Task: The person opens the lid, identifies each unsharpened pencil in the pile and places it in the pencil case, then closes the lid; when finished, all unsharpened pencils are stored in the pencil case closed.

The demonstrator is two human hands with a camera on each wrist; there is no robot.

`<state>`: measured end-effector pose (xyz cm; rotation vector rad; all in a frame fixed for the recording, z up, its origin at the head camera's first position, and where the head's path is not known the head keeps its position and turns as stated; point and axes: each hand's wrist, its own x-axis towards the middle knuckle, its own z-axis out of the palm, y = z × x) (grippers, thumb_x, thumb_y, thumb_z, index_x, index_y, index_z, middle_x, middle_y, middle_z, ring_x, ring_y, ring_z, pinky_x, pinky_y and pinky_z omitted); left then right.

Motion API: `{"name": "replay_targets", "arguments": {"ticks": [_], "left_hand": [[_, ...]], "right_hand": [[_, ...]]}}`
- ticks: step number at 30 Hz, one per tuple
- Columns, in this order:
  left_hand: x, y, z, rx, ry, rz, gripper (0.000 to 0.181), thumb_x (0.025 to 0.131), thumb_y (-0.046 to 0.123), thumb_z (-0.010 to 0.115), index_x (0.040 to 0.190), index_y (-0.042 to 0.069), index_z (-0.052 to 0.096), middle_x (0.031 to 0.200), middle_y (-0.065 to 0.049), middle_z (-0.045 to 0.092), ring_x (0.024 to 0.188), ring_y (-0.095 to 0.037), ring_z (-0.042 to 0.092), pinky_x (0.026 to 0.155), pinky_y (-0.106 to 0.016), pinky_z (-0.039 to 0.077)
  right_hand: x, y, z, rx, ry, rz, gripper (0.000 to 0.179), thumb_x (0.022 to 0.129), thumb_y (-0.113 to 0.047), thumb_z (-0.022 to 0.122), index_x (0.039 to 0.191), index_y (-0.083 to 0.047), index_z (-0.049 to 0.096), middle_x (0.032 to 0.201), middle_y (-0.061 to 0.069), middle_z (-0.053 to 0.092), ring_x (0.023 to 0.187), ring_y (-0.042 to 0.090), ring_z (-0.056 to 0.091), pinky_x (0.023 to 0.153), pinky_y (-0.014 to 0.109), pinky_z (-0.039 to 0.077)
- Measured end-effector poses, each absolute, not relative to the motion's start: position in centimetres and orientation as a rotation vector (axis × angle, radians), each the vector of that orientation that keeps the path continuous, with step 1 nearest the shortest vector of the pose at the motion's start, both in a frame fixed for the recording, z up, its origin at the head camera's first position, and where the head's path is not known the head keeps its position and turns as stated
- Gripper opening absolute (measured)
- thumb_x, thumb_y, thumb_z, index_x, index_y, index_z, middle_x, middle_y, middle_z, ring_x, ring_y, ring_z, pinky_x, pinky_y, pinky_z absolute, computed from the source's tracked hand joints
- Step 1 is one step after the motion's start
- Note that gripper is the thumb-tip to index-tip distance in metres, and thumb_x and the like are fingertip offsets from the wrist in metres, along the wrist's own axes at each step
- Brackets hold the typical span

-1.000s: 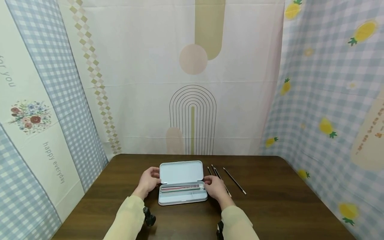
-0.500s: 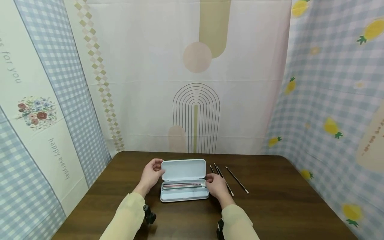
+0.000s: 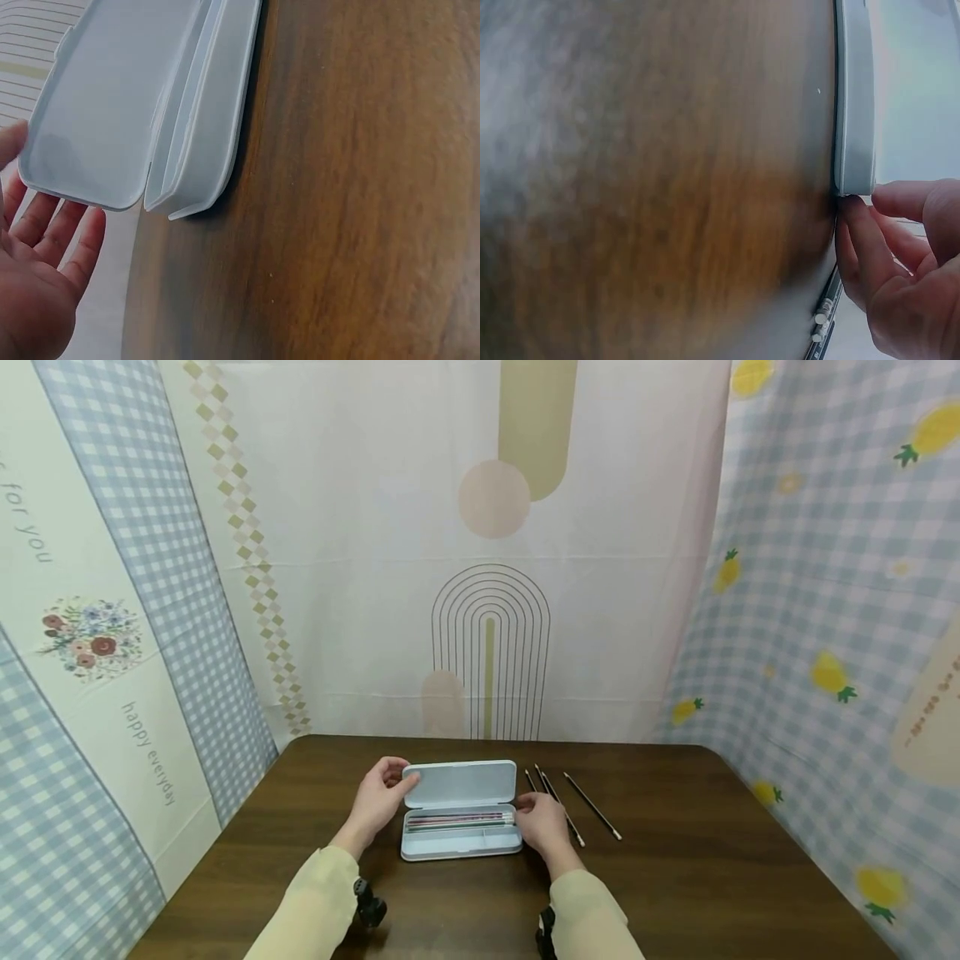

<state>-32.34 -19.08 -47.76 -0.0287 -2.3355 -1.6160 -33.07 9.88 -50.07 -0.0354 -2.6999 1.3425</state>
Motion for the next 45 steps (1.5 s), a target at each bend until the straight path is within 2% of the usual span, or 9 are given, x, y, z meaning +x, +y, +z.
{"name": "replay_targets", "arguments": {"ticks": [7,14,17,24,28,34,37,41,45], "left_hand": [[-31.8,-19.0,-47.3,-0.072,-2.409,-1.492,0.026,0.102,0.032,0.077,0.11,0.009,0.066,0.1,-0.004,0.068,0.094,-0.021,0.059,0.083,-0.035,0.048],[-30.7,-18.1,-46.6,-0.237,-2.481,-1.366,0.005,0.1,0.014,0.077,0.097,0.012,0.074,0.095,0.002,0.072,0.091,-0.016,0.063,0.084,-0.034,0.052],[-30.2,-17.8,-46.1,-0.301,-2.526,-1.359,0.009,0.1,0.007,0.073,0.096,0.014,0.078,0.098,0.002,0.075,0.09,-0.016,0.065,0.084,-0.036,0.054],[-29.0,-17.2,-45.7,-0.447,-2.621,-1.295,0.021,0.102,0.003,0.065,0.099,0.017,0.079,0.105,0.002,0.074,0.094,-0.018,0.065,0.083,-0.039,0.056],[-28.8,-17.3,-46.1,-0.556,-2.632,-1.215,0.019,0.1,0.002,0.067,0.096,0.017,0.078,0.103,0.005,0.072,0.097,-0.019,0.066,0.086,-0.042,0.057],[-28.6,-17.5,-46.5,-0.713,-2.605,-1.102,0.013,0.095,0.004,0.075,0.091,0.016,0.077,0.099,0.009,0.071,0.098,-0.016,0.067,0.093,-0.046,0.056],[-28.5,-17.4,-46.6,-0.752,-2.612,-1.064,0.01,0.093,0.008,0.08,0.091,0.017,0.077,0.099,0.01,0.07,0.098,-0.015,0.066,0.093,-0.046,0.056],[-28.5,-17.2,-46.7,-0.792,-2.68,-0.931,0.012,0.09,0.013,0.086,0.094,0.02,0.077,0.1,0.01,0.067,0.097,-0.015,0.064,0.091,-0.042,0.056],[-28.6,-16.9,-46.9,-0.814,-2.76,-0.76,0.017,0.086,0.018,0.09,0.097,0.024,0.079,0.1,0.011,0.065,0.096,-0.014,0.059,0.086,-0.036,0.052]], "right_hand": [[-32.9,10.0,-49.9,-0.066,-2.662,1.399,0.022,0.092,-0.005,0.074,0.113,0.0,0.078,0.095,0.007,0.076,0.095,0.028,0.071,0.089,0.048,0.057],[-32.5,10.3,-49.8,-0.07,-2.65,1.431,0.016,0.093,-0.006,0.077,0.109,-0.002,0.079,0.098,0.008,0.078,0.098,0.029,0.072,0.091,0.049,0.057],[-32.7,10.7,-49.7,-0.016,-2.683,1.456,0.017,0.095,-0.005,0.075,0.111,-0.001,0.079,0.103,0.01,0.077,0.1,0.029,0.071,0.088,0.048,0.058],[-33.0,12.3,-48.6,0.322,-2.809,1.57,0.031,0.093,0.012,0.067,0.124,0.012,0.068,0.102,0.013,0.071,0.091,0.024,0.068,0.074,0.04,0.064],[-32.8,12.6,-47.6,0.46,-2.897,1.463,0.048,0.086,0.016,0.067,0.133,0.01,0.065,0.104,0.012,0.068,0.089,0.023,0.063,0.07,0.04,0.06],[-32.3,12.3,-46.1,0.669,-2.978,1.227,0.061,0.08,0.013,0.076,0.139,0.003,0.066,0.129,0.017,0.07,0.11,0.031,0.063,0.095,0.054,0.055],[-32.1,12.1,-45.8,0.723,-2.994,1.159,0.062,0.079,0.007,0.082,0.138,-0.003,0.068,0.132,0.015,0.069,0.111,0.03,0.062,0.097,0.056,0.053],[-31.9,11.9,-45.8,0.801,-2.962,1.017,0.051,0.08,-0.008,0.091,0.128,-0.011,0.075,0.137,0.015,0.066,0.12,0.035,0.06,0.101,0.058,0.05],[-31.7,11.6,-46.3,0.877,-2.916,0.876,0.035,0.08,-0.021,0.096,0.111,-0.019,0.08,0.139,0.015,0.062,0.137,0.042,0.048,0.112,0.062,0.042]]}}
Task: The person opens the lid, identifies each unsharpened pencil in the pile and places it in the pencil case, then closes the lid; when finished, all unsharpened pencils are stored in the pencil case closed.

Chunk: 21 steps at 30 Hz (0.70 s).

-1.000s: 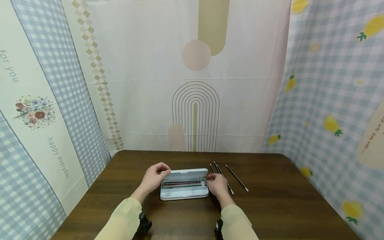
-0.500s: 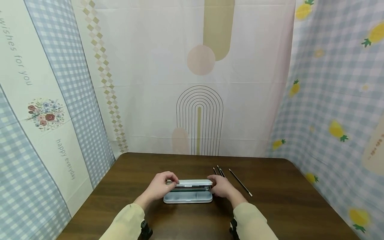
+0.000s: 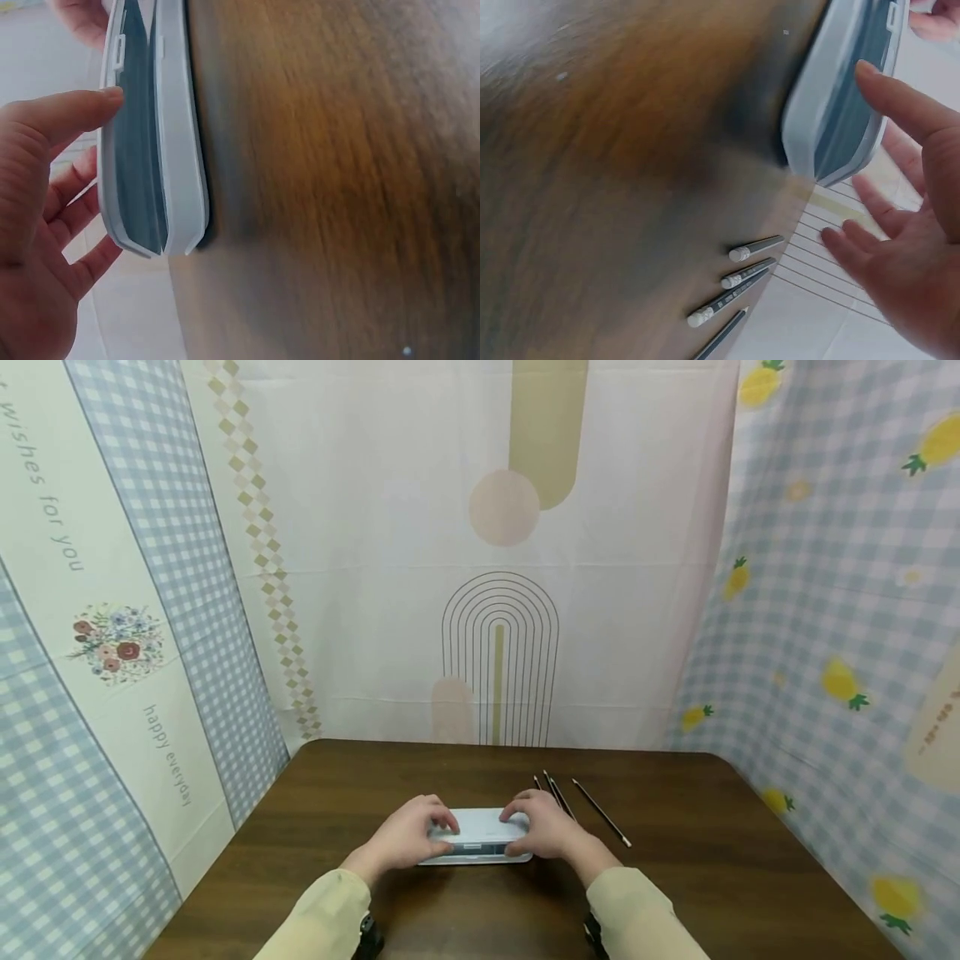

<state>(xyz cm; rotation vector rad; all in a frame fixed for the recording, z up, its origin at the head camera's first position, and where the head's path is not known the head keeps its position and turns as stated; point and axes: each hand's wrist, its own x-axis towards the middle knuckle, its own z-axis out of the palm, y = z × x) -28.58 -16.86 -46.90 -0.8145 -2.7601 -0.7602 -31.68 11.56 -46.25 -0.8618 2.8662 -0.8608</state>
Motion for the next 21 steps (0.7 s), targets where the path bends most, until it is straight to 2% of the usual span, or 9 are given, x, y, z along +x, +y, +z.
{"name": "replay_targets", "arguments": {"ticks": [4,11,21], "left_hand": [[-28.5,-16.4,-46.8,-0.823,-2.778,-0.656,0.02,0.084,0.021,0.091,0.1,0.025,0.079,0.101,0.009,0.064,0.097,-0.015,0.056,0.085,-0.036,0.051],[-28.1,-15.8,-46.9,-0.853,-2.773,-0.45,0.031,0.085,0.028,0.092,0.11,0.023,0.074,0.113,0.005,0.064,0.101,-0.015,0.057,0.086,-0.04,0.053],[-28.3,-14.7,-46.5,-0.947,-2.752,-0.274,0.034,0.083,0.032,0.094,0.105,0.026,0.069,0.107,0.008,0.062,0.096,-0.011,0.055,0.078,-0.033,0.053]], "right_hand": [[-31.7,11.4,-46.5,-1.014,2.927,-0.762,0.029,0.08,-0.026,0.097,0.104,-0.024,0.08,0.132,0.008,0.064,0.137,0.037,0.047,0.111,0.059,0.044],[-31.5,11.0,-46.6,-1.236,2.942,-0.606,0.023,0.086,-0.029,0.093,0.106,-0.028,0.082,0.126,-0.002,0.069,0.127,0.025,0.056,0.105,0.048,0.052],[-31.6,10.5,-46.6,-1.388,2.919,-0.476,0.018,0.09,-0.029,0.09,0.106,-0.028,0.084,0.117,-0.009,0.073,0.112,0.015,0.065,0.094,0.037,0.057]]}}
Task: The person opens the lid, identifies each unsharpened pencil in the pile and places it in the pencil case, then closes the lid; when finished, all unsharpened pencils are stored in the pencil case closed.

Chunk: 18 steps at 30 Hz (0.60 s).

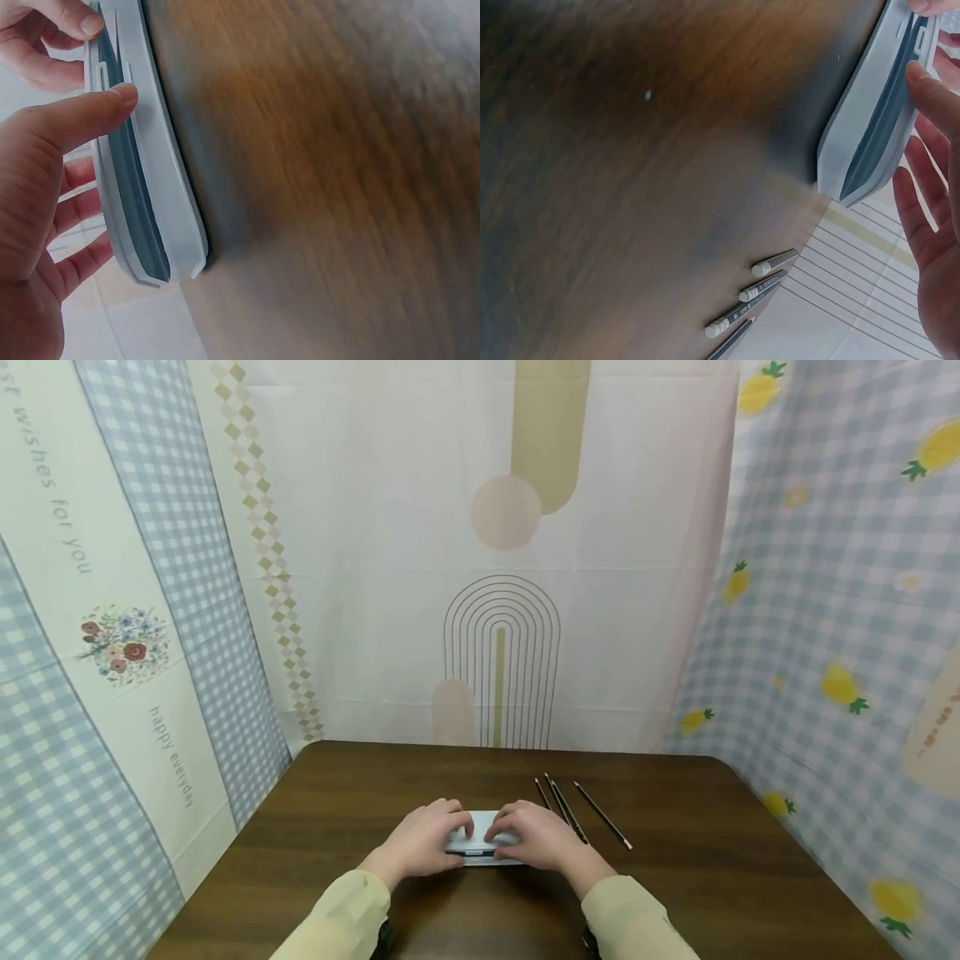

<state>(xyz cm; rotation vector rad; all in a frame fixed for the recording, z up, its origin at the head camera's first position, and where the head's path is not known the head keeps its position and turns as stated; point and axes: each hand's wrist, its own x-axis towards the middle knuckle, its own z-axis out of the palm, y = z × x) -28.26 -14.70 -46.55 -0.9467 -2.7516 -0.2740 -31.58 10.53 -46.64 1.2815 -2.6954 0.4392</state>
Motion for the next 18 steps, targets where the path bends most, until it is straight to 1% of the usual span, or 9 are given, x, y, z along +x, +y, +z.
{"name": "replay_targets", "arguments": {"ticks": [6,10,15,18], "left_hand": [[-28.2,-13.8,-46.6,-0.962,-2.778,-0.258,0.03,0.082,0.03,0.095,0.105,0.027,0.076,0.113,0.01,0.066,0.101,-0.011,0.063,0.083,-0.033,0.058],[-28.2,-13.4,-46.6,-0.943,-2.743,-0.2,0.029,0.08,0.03,0.096,0.102,0.027,0.077,0.112,0.01,0.07,0.1,-0.012,0.067,0.079,-0.035,0.059],[-28.5,-12.9,-46.9,-0.908,-2.698,-0.058,0.028,0.078,0.033,0.095,0.101,0.025,0.081,0.11,0.011,0.076,0.097,-0.013,0.073,0.077,-0.036,0.06],[-28.4,-12.6,-46.9,-0.9,-2.681,0.003,0.027,0.077,0.033,0.096,0.099,0.024,0.082,0.106,0.011,0.078,0.095,-0.012,0.073,0.076,-0.035,0.06]], "right_hand": [[-31.7,10.4,-46.9,1.33,-2.703,0.537,0.014,0.092,-0.024,0.088,0.105,-0.025,0.085,0.112,-0.011,0.075,0.105,0.009,0.069,0.091,0.033,0.059],[-32.0,10.6,-47.2,1.312,-2.681,0.648,0.012,0.092,-0.02,0.088,0.104,-0.022,0.086,0.108,-0.013,0.077,0.104,0.008,0.072,0.092,0.034,0.06],[-32.3,10.7,-47.5,1.281,-2.674,0.719,0.016,0.091,-0.018,0.088,0.107,-0.017,0.086,0.111,-0.005,0.08,0.107,0.013,0.073,0.093,0.037,0.06],[-32.4,10.8,-47.6,1.249,-2.694,0.731,0.017,0.091,-0.019,0.088,0.108,-0.015,0.086,0.115,-0.002,0.08,0.11,0.016,0.074,0.095,0.04,0.06]]}}
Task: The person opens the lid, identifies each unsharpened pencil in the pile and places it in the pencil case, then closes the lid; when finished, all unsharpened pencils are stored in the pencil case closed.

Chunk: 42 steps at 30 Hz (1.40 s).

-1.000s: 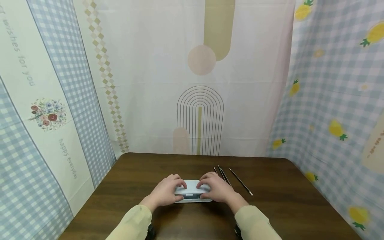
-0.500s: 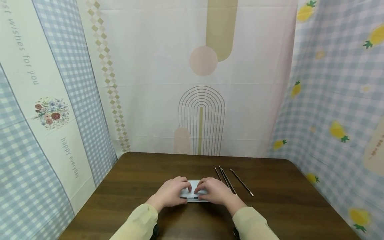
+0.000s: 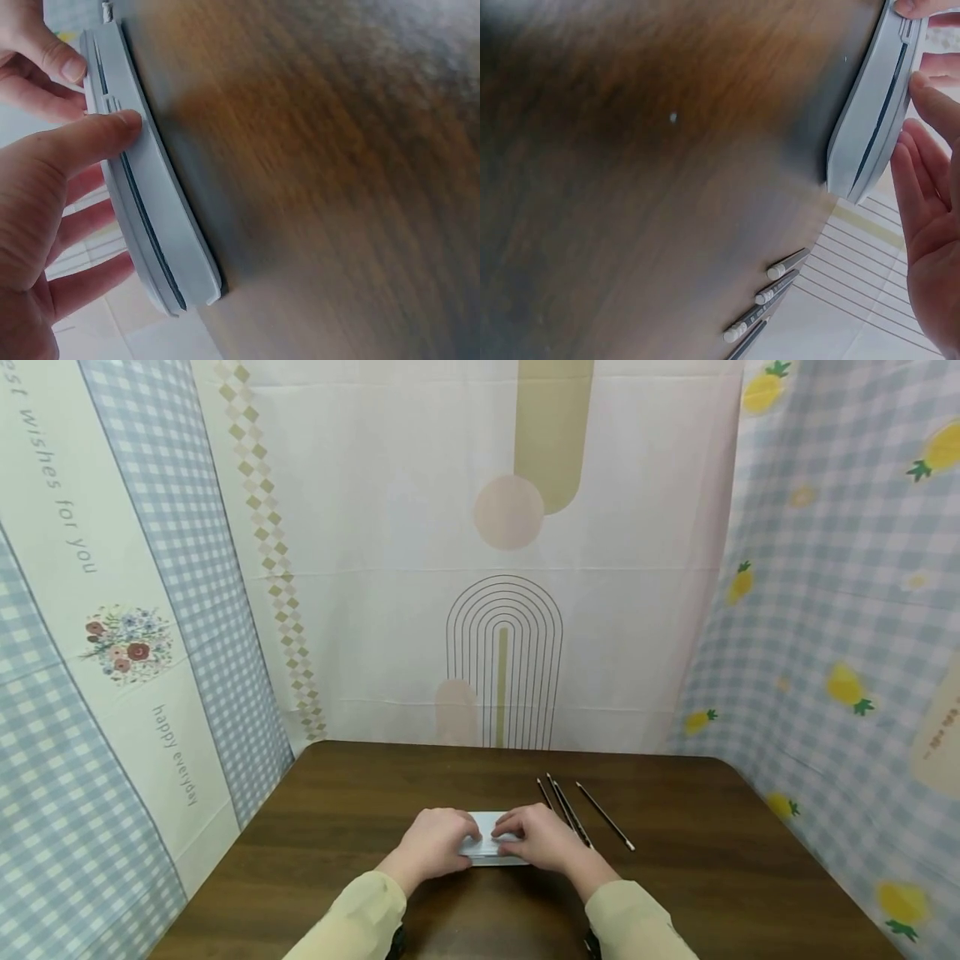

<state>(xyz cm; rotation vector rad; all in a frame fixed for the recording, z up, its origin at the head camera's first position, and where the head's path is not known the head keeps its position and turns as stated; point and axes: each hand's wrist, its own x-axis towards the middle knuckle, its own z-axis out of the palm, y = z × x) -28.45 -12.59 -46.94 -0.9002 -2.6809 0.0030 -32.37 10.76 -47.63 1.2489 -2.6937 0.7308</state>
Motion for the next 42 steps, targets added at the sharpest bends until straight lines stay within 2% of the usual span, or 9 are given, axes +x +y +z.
{"name": "replay_targets", "arguments": {"ticks": [9,16,22,30,36,42], "left_hand": [[-27.9,-12.0,-46.9,-0.875,-2.674,0.116,0.027,0.077,0.034,0.096,0.095,0.023,0.081,0.1,0.01,0.076,0.088,-0.011,0.069,0.063,-0.037,0.057],[-27.6,-12.1,-47.4,-0.893,-2.606,0.101,0.025,0.076,0.03,0.095,0.094,0.021,0.08,0.09,0.011,0.073,0.08,-0.011,0.066,0.058,-0.03,0.051],[-27.3,-12.2,-47.9,-0.88,-2.598,0.039,0.024,0.076,0.025,0.095,0.09,0.02,0.076,0.083,0.011,0.07,0.075,-0.01,0.062,0.059,-0.029,0.049],[-27.3,-12.3,-48.1,-0.861,-2.584,0.044,0.025,0.073,0.023,0.094,0.085,0.02,0.072,0.078,0.009,0.069,0.074,-0.013,0.065,0.058,-0.031,0.052],[-27.3,-12.6,-48.0,-0.859,-2.612,0.039,0.024,0.076,0.024,0.095,0.089,0.02,0.076,0.081,0.009,0.072,0.073,-0.011,0.064,0.06,-0.03,0.051],[-27.5,-12.6,-47.7,-0.876,-2.644,0.052,0.021,0.079,0.023,0.095,0.096,0.022,0.082,0.092,0.011,0.077,0.086,-0.012,0.072,0.072,-0.033,0.059]], "right_hand": [[-32.2,10.9,-47.6,1.228,-2.684,0.762,0.018,0.09,-0.02,0.09,0.106,-0.014,0.086,0.115,0.0,0.08,0.111,0.019,0.074,0.096,0.042,0.06],[-32.3,11.1,-47.7,1.202,-2.714,0.838,0.021,0.09,-0.017,0.09,0.11,-0.015,0.085,0.117,0.0,0.079,0.111,0.018,0.073,0.09,0.037,0.061],[-32.1,11.1,-47.6,1.19,-2.753,0.914,0.025,0.09,-0.015,0.09,0.114,-0.015,0.084,0.12,0.002,0.078,0.111,0.021,0.072,0.089,0.039,0.062],[-32.2,10.8,-47.4,1.2,-2.772,0.897,0.027,0.089,-0.014,0.09,0.116,-0.014,0.083,0.121,0.002,0.077,0.11,0.02,0.072,0.089,0.038,0.061],[-32.3,10.6,-47.6,1.199,-2.769,0.939,0.027,0.089,-0.012,0.089,0.116,-0.014,0.083,0.122,0.002,0.077,0.109,0.02,0.072,0.091,0.041,0.061],[-32.3,11.0,-47.9,1.137,-2.77,1.021,0.028,0.087,-0.009,0.09,0.114,-0.011,0.083,0.119,0.003,0.078,0.104,0.021,0.073,0.091,0.045,0.062]]}}
